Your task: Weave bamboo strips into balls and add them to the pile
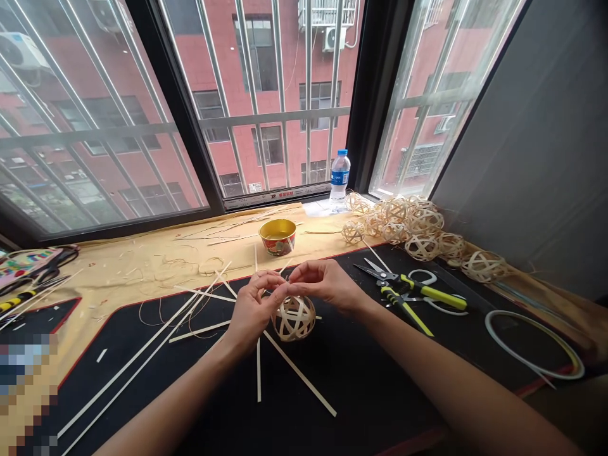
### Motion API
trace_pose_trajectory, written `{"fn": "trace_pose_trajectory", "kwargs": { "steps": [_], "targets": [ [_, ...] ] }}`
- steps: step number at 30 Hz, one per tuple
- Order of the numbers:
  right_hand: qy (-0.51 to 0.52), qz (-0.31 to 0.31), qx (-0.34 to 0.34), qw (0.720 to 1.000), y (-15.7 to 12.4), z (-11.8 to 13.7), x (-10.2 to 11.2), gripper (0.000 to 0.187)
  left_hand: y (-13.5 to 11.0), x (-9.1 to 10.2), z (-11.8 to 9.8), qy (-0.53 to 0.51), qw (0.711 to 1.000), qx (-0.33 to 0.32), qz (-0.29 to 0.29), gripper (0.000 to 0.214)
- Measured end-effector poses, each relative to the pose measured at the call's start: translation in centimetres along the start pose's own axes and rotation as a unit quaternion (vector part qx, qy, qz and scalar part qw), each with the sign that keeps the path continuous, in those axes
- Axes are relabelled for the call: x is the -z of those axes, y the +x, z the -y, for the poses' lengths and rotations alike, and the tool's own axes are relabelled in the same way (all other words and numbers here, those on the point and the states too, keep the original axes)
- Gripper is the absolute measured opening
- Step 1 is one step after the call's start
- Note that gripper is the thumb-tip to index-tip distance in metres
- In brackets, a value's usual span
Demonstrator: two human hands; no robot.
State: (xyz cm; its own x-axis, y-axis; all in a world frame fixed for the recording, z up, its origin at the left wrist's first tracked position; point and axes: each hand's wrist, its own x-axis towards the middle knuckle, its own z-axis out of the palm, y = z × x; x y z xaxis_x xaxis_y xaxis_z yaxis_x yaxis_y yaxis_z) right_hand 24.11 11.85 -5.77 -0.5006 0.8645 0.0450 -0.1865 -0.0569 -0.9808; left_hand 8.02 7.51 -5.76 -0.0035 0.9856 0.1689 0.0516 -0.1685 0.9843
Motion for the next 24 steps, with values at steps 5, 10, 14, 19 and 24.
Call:
{"fn": "trace_pose_trajectory", "kwargs": {
  "steps": [5,10,14,19,24],
  "targets": [
    [0.024,0.005,-0.042,0.999,-0.7,0.1,0.3,0.040,-0.2,-0.5,-0.3,-0.024,0.999,0.033,0.029,0.025],
    [0.012,0.036,-0.055,0.998,-0.9,0.3,0.5,0.040,-0.1,-0.3,-1.2,-0.041,0.996,0.065,0.055,0.024],
    [-0.032,0.079,-0.037,0.996,-1.1,0.5,0.7,0.036,0.1,0.0,-2.2,-0.017,0.999,0.023,0.032,0.024],
    [-0.084,0.117,0.011,0.989,-1.4,0.5,0.6,0.027,-0.5,-0.3,-3.6,0.020,0.998,0.015,0.051,0.026],
    [-0.159,0.091,0.059,0.981,-1.6,1.0,0.6,0.021,-1.2,-0.8,-4.4,0.082,0.996,-0.011,0.039,0.024]
  ]
}}
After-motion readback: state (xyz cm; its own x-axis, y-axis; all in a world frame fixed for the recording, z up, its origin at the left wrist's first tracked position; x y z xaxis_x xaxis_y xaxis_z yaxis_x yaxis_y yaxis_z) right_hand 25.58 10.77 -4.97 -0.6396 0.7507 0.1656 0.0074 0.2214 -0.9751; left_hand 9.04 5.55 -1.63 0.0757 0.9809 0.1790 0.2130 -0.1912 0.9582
